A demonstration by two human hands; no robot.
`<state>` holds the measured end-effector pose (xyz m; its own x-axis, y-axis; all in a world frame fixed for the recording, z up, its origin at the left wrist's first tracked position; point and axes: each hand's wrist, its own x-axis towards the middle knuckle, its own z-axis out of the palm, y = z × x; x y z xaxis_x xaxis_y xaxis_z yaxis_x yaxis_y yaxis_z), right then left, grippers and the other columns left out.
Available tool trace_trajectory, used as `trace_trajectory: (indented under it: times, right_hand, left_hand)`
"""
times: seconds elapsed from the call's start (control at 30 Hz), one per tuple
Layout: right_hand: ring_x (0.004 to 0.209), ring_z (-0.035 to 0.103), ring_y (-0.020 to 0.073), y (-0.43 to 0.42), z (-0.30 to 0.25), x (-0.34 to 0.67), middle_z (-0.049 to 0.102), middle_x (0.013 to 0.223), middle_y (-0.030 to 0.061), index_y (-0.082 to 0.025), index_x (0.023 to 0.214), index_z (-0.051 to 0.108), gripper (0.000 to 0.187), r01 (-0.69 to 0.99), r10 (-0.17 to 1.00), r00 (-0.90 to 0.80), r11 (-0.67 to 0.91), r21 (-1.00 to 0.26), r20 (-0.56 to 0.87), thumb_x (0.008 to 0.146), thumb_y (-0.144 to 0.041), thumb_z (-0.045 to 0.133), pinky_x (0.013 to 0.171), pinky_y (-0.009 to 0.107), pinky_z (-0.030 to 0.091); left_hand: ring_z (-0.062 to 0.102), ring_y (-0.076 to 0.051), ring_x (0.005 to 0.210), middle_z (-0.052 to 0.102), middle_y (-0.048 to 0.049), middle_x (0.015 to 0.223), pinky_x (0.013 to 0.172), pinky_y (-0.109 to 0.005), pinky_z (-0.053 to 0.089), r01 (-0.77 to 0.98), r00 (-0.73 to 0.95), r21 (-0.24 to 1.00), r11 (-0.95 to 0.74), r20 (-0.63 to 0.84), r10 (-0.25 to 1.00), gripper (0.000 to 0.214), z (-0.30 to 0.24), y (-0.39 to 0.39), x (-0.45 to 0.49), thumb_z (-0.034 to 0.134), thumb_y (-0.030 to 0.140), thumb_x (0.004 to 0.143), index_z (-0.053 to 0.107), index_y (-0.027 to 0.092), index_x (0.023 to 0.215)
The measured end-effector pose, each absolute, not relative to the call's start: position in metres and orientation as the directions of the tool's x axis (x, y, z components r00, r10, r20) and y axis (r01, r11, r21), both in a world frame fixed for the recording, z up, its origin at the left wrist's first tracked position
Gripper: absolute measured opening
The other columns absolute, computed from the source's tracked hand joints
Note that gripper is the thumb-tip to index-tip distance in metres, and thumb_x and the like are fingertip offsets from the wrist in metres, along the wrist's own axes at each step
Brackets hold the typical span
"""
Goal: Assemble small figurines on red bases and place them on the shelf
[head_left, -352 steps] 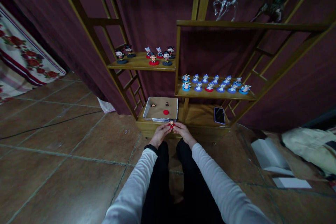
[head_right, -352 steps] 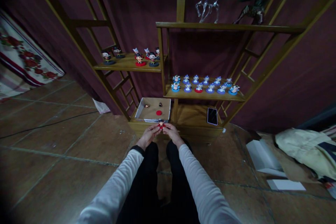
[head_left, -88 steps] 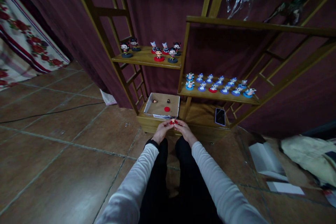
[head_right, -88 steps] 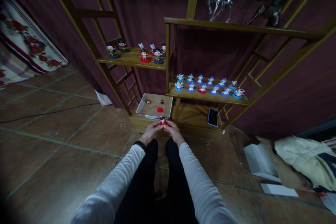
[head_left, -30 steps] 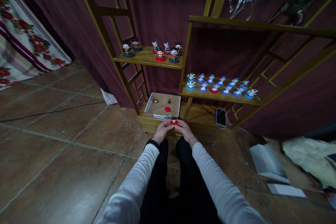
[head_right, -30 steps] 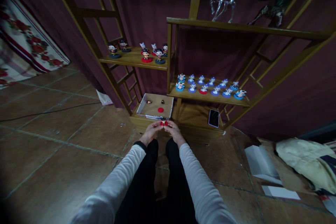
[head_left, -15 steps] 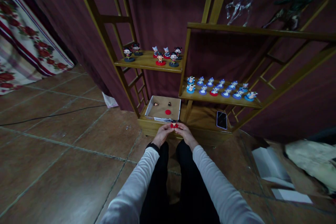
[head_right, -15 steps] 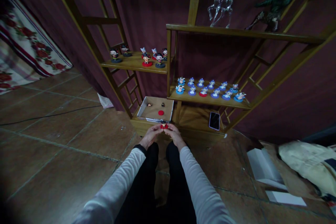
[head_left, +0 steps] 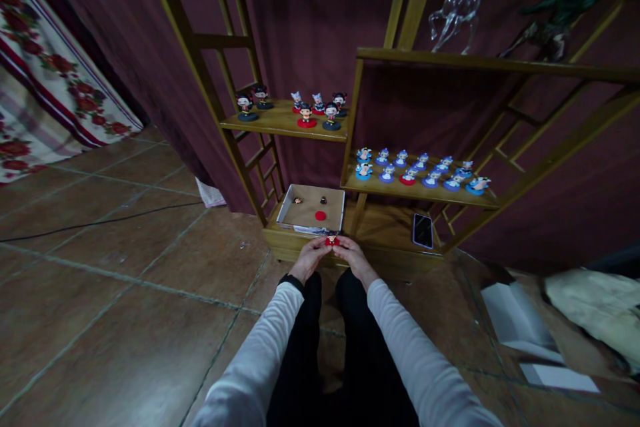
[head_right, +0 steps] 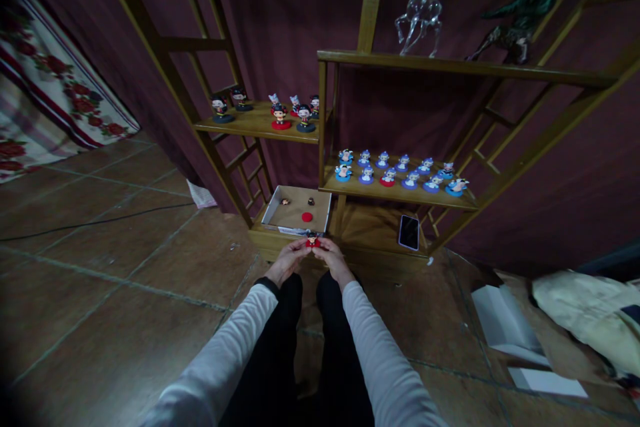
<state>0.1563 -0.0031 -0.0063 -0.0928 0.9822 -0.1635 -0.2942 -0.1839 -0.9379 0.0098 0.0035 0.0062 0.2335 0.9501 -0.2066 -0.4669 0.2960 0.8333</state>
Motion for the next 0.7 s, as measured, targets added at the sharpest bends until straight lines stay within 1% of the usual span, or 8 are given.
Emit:
trace_trajectory:
  times: [0.13,0.5,0.7]
  right_hand:
    - [0.091,0.058,0.019,-0.0032,-0.0062,0.157,0.064,0.103,0.0056,-0.022,0.102,0.061,0.048,-0.291,0.981,-0.1,-0.189,-0.938,-0.166,0.057,-0.033,0.074,0.076,0.031,0.045]
    - [0.087,0.059,0.0183,-0.0036,-0.0053,0.1564,0.065,0.1,0.0054,-0.022,0.1,0.063,0.048,-0.296,0.981,-0.087,-0.194,-0.935,-0.176,0.055,-0.035,0.075,0.073,0.029,0.045]
    - [0.089,0.058,0.0181,-0.0033,-0.0059,0.1563,0.064,0.103,0.0048,-0.023,0.098,0.063,0.043,-0.305,0.983,-0.092,-0.182,-0.935,-0.162,0.057,-0.034,0.074,0.072,0.028,0.045]
  left_hand:
    - [0.062,-0.016,0.083,0.069,-0.0076,0.092,0.088,-0.032,0.041,-0.476,0.237,0.822,0.313,-0.223,0.945,0.046,0.0049,0.0043,0.0094,0.081,0.016,0.05,0.068,0.014,0.094]
    - [0.063,-0.015,0.083,0.07,-0.0076,0.091,0.087,-0.029,0.042,-0.5,0.251,0.803,0.325,-0.225,0.941,0.044,0.0051,0.0045,0.0096,0.081,0.014,0.051,0.067,0.012,0.094]
    - [0.063,-0.016,0.084,0.07,-0.0083,0.091,0.087,-0.03,0.042,-0.504,0.241,0.801,0.323,-0.229,0.943,0.046,0.0046,0.0045,0.0096,0.081,0.013,0.051,0.067,0.012,0.095]
